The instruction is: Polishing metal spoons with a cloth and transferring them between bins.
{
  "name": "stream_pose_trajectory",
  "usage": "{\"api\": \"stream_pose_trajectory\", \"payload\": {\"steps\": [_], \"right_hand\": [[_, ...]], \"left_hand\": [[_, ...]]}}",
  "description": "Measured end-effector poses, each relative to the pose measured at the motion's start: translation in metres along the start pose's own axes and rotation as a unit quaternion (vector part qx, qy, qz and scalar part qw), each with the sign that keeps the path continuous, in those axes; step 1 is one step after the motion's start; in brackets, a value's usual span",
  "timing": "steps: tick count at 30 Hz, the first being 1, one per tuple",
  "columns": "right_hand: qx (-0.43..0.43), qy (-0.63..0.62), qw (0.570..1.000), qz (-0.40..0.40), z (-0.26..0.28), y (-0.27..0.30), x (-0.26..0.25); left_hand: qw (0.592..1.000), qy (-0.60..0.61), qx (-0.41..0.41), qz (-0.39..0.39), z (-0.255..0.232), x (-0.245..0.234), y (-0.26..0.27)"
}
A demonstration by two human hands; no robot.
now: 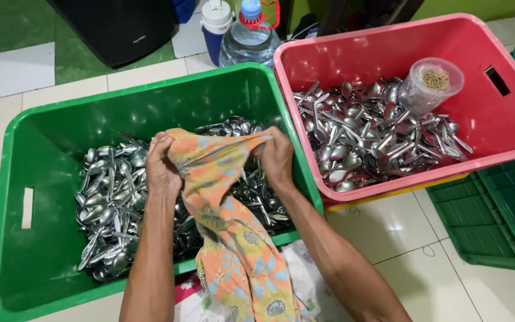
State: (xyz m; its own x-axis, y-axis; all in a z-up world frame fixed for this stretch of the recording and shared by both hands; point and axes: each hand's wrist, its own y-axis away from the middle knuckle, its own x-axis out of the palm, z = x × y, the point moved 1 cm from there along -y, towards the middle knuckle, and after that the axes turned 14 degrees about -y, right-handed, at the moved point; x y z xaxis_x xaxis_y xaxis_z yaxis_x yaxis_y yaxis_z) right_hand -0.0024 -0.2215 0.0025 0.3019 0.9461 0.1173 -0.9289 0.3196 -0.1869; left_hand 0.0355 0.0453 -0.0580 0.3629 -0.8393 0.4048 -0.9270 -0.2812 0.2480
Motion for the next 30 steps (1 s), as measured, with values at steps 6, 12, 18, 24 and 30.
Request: {"api": "stream_pose_trajectory", "payload": {"steps": [6,12,18,24,30], "right_hand": [[0.271,-0.398,0.863,0.155,0.007,-0.002,-0.001],[0.142,-0.168,0.933,0.285,-0.071,0.005,-0.005],[0.158,-0.223,0.924,0.267,-0.067,-0.001,0.001],[0.239,-0.063,0.84,0.483,-0.018,0.021,0.0],[0.218,-0.079,0.92,0.315,0.015,-0.001,-0.011]], "left_hand": [[0.978,-0.157,0.055,0.125,-0.029,0.047,0.066],[0.943,-0.289,0.102,0.131,-0.044,0.035,0.059],[0.967,-0.201,0.041,0.152,-0.065,0.025,0.079],[0.966,-0.206,0.118,0.107,-0.073,0.039,0.058],[0.961,-0.25,0.074,0.089,-0.047,0.024,0.049]]}}
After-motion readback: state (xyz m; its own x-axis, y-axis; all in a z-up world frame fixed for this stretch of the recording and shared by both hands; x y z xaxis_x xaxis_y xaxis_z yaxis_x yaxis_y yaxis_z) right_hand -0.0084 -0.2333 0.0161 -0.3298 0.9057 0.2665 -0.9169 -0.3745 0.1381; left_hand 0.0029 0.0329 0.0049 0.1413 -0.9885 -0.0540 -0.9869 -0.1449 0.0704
